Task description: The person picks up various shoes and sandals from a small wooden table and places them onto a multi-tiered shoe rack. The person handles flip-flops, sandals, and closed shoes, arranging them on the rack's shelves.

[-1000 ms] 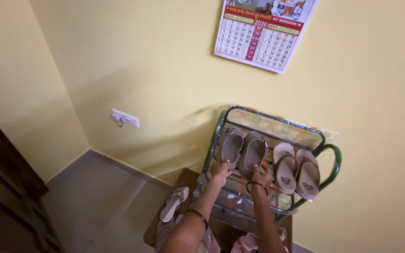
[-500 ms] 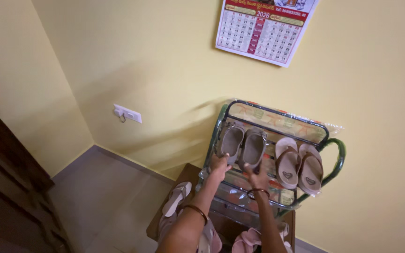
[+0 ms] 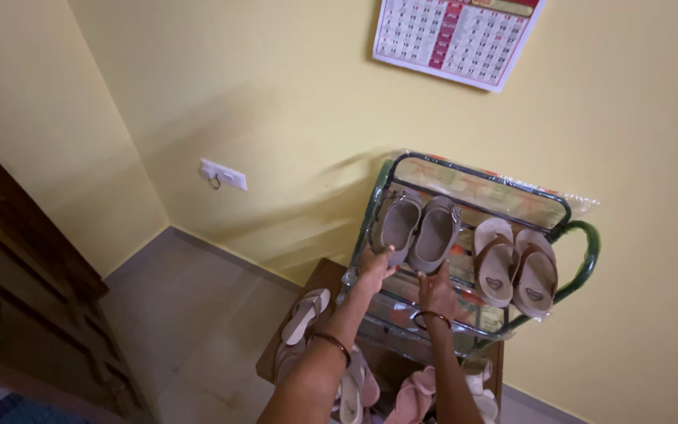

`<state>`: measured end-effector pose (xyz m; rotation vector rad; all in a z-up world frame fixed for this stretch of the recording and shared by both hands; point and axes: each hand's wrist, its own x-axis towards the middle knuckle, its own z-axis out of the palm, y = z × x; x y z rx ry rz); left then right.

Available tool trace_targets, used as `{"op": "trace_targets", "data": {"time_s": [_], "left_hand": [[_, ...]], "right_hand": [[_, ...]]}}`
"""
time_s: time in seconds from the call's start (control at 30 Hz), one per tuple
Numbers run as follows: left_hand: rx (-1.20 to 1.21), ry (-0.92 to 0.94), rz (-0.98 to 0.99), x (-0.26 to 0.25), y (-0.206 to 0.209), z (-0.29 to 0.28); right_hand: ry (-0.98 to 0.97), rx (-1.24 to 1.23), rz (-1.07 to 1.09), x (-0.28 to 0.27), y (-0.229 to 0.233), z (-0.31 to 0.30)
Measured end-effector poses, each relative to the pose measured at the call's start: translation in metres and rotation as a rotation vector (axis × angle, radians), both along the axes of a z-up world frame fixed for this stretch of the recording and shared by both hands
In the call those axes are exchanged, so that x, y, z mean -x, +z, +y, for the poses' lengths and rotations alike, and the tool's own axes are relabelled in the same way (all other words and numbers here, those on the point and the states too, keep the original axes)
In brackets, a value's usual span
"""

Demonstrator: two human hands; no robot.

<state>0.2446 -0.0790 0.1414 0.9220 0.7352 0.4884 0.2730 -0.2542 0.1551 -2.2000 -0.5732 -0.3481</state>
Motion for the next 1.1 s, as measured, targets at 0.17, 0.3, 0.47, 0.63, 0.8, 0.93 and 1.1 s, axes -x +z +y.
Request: {"op": "trace_targets", "data": {"time_s": [0.17,0.3,0.47,0.63,0.8,0.93,1.1], "left_hand": [[0.026,0.023,0.038,0.000,-0.008,-0.003],[-0.029,-0.063,-0.013,0.006,-0.017,-0.010],[-0.051,-0.157,0.107,0.019,-0.031,-0.020],[-0.077,-0.227,0.156,0.042,-0.046,-0.030],[-0.012,-0.243,0.142,0.062,-0.063,-0.044],[-0.023,-0.261,0.172,0.074,-0.071,-0.051],[0.003,-0.254,0.182,0.092,-0.078,-0.057]], "right_hand": [[0.042,-0.055,-0.042,0.008,0.008,-0.003],[0.028,-0.038,-0.043,0.023,0.006,-0.008],[0.057,-0.060,-0.221,0.040,-0.021,-0.014],[0.040,0.005,-0.052,0.050,-0.055,-0.013],[0.046,0.071,0.013,0.065,-0.073,-0.017],[0.024,0.175,0.077,0.073,-0.074,-0.021],[0.100,0.108,0.075,0.080,-0.077,-0.025]]}}
